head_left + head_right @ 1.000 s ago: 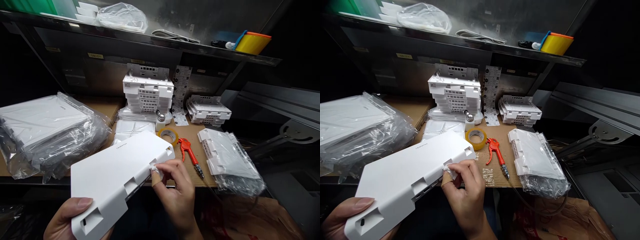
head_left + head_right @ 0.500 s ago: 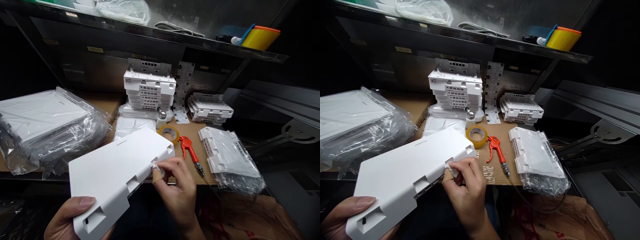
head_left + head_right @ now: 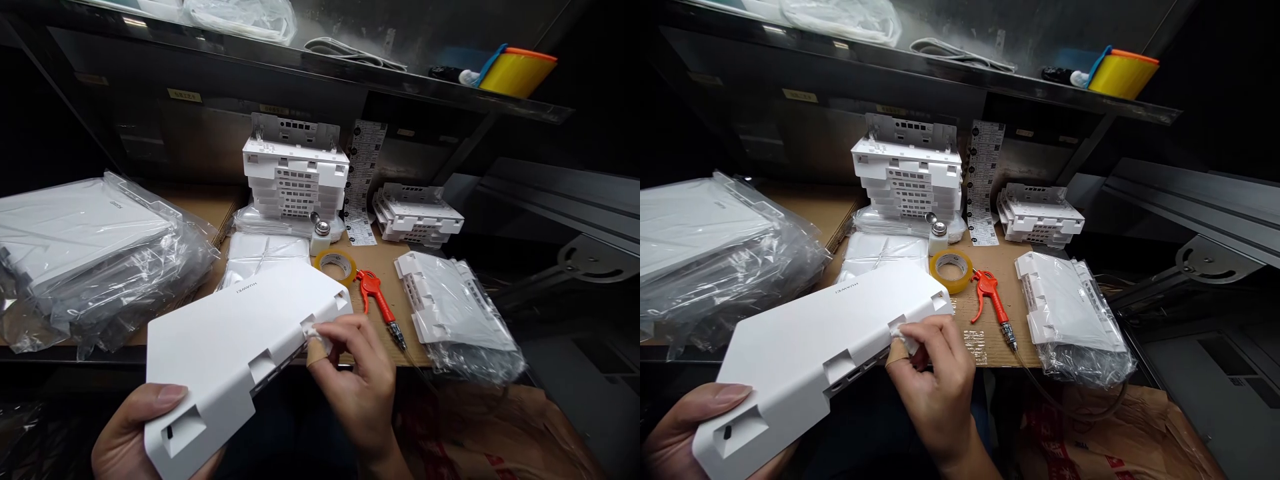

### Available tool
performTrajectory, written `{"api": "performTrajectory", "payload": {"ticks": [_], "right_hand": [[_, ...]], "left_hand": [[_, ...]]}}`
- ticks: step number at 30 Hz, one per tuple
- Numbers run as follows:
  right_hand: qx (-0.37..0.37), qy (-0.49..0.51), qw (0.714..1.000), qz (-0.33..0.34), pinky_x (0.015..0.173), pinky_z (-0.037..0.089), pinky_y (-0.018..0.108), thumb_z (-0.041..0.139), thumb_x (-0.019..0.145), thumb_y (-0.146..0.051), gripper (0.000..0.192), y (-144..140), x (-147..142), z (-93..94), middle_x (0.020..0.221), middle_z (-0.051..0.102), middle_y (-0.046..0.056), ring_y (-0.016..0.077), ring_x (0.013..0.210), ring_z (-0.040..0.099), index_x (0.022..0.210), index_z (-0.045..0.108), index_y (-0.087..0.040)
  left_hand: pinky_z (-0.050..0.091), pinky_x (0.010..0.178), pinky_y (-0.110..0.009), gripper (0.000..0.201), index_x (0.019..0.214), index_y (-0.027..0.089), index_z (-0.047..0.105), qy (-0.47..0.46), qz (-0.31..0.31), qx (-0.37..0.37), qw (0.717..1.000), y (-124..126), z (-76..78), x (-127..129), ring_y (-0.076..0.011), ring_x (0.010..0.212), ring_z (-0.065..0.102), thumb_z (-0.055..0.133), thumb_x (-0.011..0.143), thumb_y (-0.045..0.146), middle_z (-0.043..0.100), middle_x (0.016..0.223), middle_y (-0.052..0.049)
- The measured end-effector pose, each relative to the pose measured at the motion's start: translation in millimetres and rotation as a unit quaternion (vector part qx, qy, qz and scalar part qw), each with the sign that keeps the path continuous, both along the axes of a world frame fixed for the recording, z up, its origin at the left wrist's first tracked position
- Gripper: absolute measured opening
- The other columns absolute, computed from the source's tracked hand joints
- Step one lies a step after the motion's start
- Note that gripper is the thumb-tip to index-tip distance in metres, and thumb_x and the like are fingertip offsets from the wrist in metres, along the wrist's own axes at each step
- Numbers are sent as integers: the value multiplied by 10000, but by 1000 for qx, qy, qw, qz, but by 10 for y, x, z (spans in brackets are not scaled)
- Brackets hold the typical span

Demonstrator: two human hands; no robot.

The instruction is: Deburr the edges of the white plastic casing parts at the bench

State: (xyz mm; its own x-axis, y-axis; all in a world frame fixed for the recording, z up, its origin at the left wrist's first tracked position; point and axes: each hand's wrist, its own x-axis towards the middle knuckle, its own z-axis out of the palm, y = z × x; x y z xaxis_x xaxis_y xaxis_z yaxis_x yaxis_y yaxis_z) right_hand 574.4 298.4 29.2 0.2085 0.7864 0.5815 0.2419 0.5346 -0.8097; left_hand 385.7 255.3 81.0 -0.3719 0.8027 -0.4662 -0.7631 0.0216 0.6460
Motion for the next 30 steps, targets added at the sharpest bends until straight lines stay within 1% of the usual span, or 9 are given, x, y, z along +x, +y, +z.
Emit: {"api": "performTrajectory", "payload": {"ticks": [2,4,8,12,16,19,21,25,30], "right_hand": [[-3,7,999,-31,571,483,210,689,851,-50,199,-2,51,-18,869,605,-7,80,634,546,967,727,-207],[-12,23,998,-49,599,494,211,700,858,-69,188,-17,100,-41,896,613,-4,98,704,582,967,721,-221],[-46,80,996,-18,670,540,236,685,908,-121,168,-86,112,-93,960,653,4,131,814,638,1023,689,-244],[-74,82,994,16,731,569,248,691,928,-151,195,-127,45,-172,1020,682,18,139,868,672,1092,699,-255],[-95,130,987,-21,763,603,282,740,912,-233,240,-107,67,-276,1122,714,71,189,962,714,1151,725,-234],[-111,175,976,-61,750,607,315,787,880,-277,272,-76,148,-334,1078,731,82,206,917,726,1141,744,-216],[-96,178,977,-74,765,595,309,798,868,-259,234,-65,191,-334,1062,723,69,195,904,715,1096,759,-221],[-32,102,994,-37,750,561,278,778,861,-161,159,-111,146,-175,986,695,42,179,901,671,1001,769,-235],[23,14,994,102,596,520,217,722,844,-65,190,-226,-187,169,816,660,3,115,696,630,966,722,-211]], "left_hand": [[658,566,-368,947,1476,345,526,82,21,-9,996,52,39,61,-304,666,785,529,574,59,803,721,28],[657,562,-377,934,1486,308,515,99,28,-26,994,98,76,106,-319,708,790,518,582,71,792,686,4],[669,619,-456,864,1474,226,526,74,20,-24,997,141,108,125,-344,728,791,496,625,68,805,744,-52],[670,609,-438,706,1409,146,580,21,49,-51,997,202,154,161,-320,668,785,456,720,48,801,742,-81],[678,686,-448,467,1305,135,653,-36,85,-92,991,305,215,238,-294,648,782,458,884,84,800,742,-80],[669,791,-505,357,1244,101,685,-67,75,-61,993,355,224,271,-314,746,795,484,951,144,806,788,-104],[649,864,-540,334,1224,94,697,-91,63,-39,993,372,218,287,-326,808,796,486,984,191,810,816,-113],[621,937,-544,330,1210,115,709,-108,42,-6,993,399,197,346,-321,873,793,487,1009,251,816,859,-106],[608,968,-514,364,1209,85,702,-117,9,16,993,406,148,457,-335,952,778,492,970,261,811,950,-137]]}}
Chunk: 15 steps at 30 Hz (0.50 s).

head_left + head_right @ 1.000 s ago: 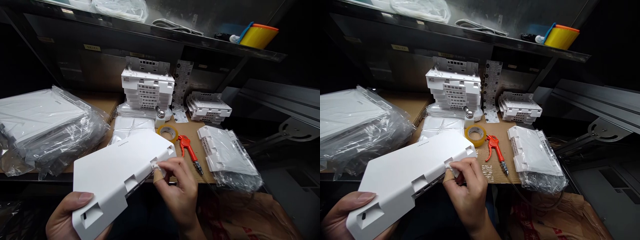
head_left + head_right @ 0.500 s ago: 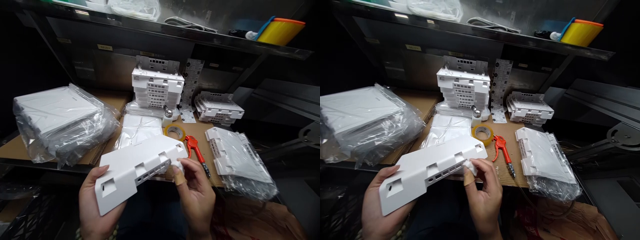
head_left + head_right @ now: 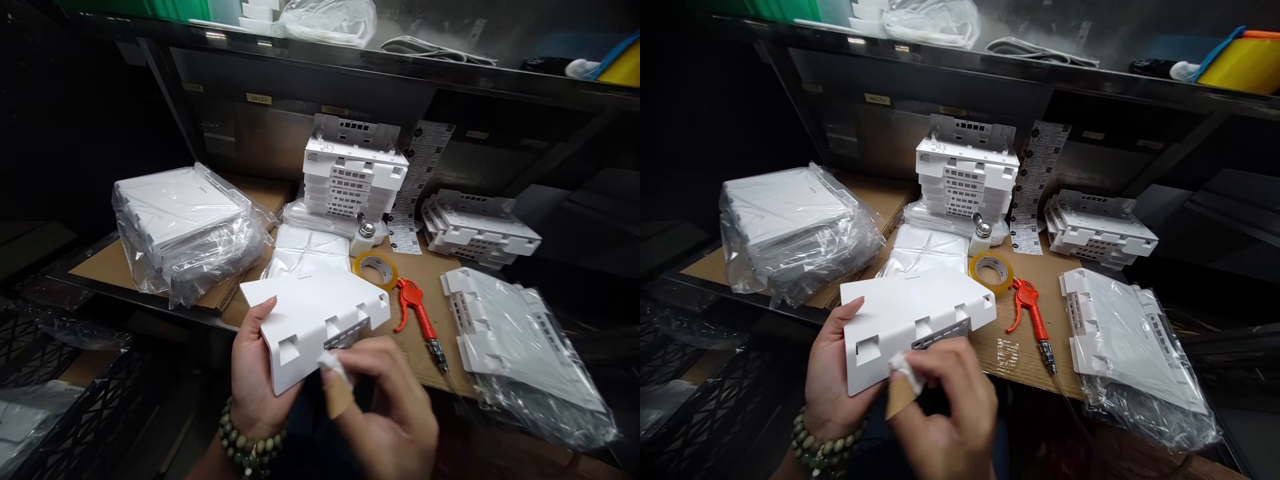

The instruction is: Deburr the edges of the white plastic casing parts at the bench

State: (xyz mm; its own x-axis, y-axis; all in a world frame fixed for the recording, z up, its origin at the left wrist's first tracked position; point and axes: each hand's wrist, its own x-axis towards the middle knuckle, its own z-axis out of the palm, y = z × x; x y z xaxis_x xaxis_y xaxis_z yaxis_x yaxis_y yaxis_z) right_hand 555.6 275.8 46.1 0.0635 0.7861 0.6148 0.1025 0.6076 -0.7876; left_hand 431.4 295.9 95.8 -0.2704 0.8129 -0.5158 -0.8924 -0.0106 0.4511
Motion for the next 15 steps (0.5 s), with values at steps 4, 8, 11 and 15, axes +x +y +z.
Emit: {"api": "performTrajectory", "payload": {"ticks": [4,8,11,15], "right_hand": [[51,-8,998,17,609,556,227,719,791,-30,220,-14,-237,99,779,663,13,119,670,639,954,712,-179],[40,-27,999,-9,629,575,232,709,805,-23,216,-4,-286,84,776,671,9,122,675,651,934,718,-197],[45,-29,999,4,616,577,231,714,799,-35,227,-7,-278,82,770,661,2,123,662,646,950,714,-205],[43,-41,998,0,630,574,224,708,795,-22,215,1,-275,89,769,666,10,121,673,651,929,719,-190]], "left_hand": [[601,981,-509,408,1280,105,666,-4,-23,19,1000,-12,-24,50,-344,991,766,510,930,243,802,1002,-130],[599,986,-498,438,1312,118,645,-14,-32,20,999,-7,-30,51,-344,1000,762,530,904,227,797,1030,-125],[600,984,-498,442,1309,111,644,-28,-29,13,999,-4,-41,33,-345,999,761,516,899,214,795,1038,-129],[597,989,-496,433,1296,109,652,-37,-40,19,998,-15,-75,1,-344,997,761,526,895,211,795,1042,-131]]}}
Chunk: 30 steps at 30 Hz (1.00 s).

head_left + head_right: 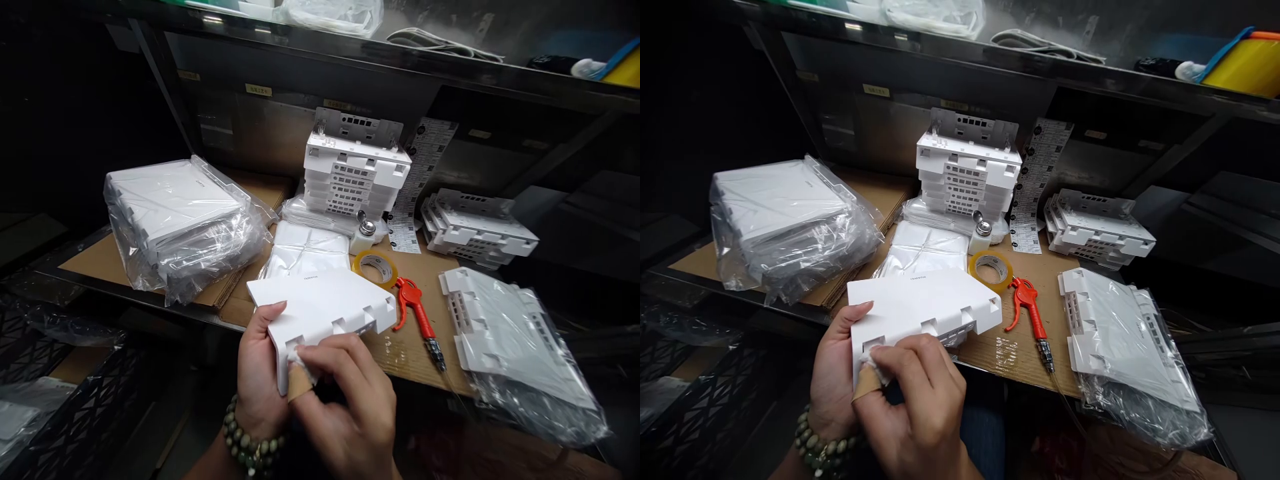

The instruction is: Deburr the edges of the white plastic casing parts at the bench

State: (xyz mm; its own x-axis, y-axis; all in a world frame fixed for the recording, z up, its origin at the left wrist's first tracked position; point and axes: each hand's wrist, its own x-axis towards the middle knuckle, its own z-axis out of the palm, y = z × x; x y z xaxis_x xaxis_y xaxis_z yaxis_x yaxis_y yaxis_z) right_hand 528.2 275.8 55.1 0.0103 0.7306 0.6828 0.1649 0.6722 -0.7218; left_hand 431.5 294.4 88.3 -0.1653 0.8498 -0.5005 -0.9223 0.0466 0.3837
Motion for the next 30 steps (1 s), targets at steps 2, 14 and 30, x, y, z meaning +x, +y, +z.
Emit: {"api": "performTrajectory", "payload": {"ticks": [2,14,30], "right_hand": [[-7,1,1000,-5,625,566,214,708,801,-20,204,6,4,1,768,665,10,113,669,644,920,723,-184],[3,-17,1000,12,619,560,222,692,782,-3,206,-14,-8,18,746,662,12,115,647,642,893,724,-174],[-36,22,997,58,553,489,202,697,757,0,202,-33,42,28,726,647,2,101,612,602,860,744,-168]], "left_hand": [[593,995,-496,428,1289,102,655,-5,-12,4,1000,-3,-13,-11,-346,1002,760,534,896,220,794,1041,-136],[588,1005,-491,507,1280,76,643,-11,-45,13,999,4,-33,4,-352,1014,757,497,808,187,790,991,-134],[614,947,-492,517,1253,73,666,3,-36,-10,999,14,-40,-23,-351,956,768,516,766,163,798,960,-137]]}}
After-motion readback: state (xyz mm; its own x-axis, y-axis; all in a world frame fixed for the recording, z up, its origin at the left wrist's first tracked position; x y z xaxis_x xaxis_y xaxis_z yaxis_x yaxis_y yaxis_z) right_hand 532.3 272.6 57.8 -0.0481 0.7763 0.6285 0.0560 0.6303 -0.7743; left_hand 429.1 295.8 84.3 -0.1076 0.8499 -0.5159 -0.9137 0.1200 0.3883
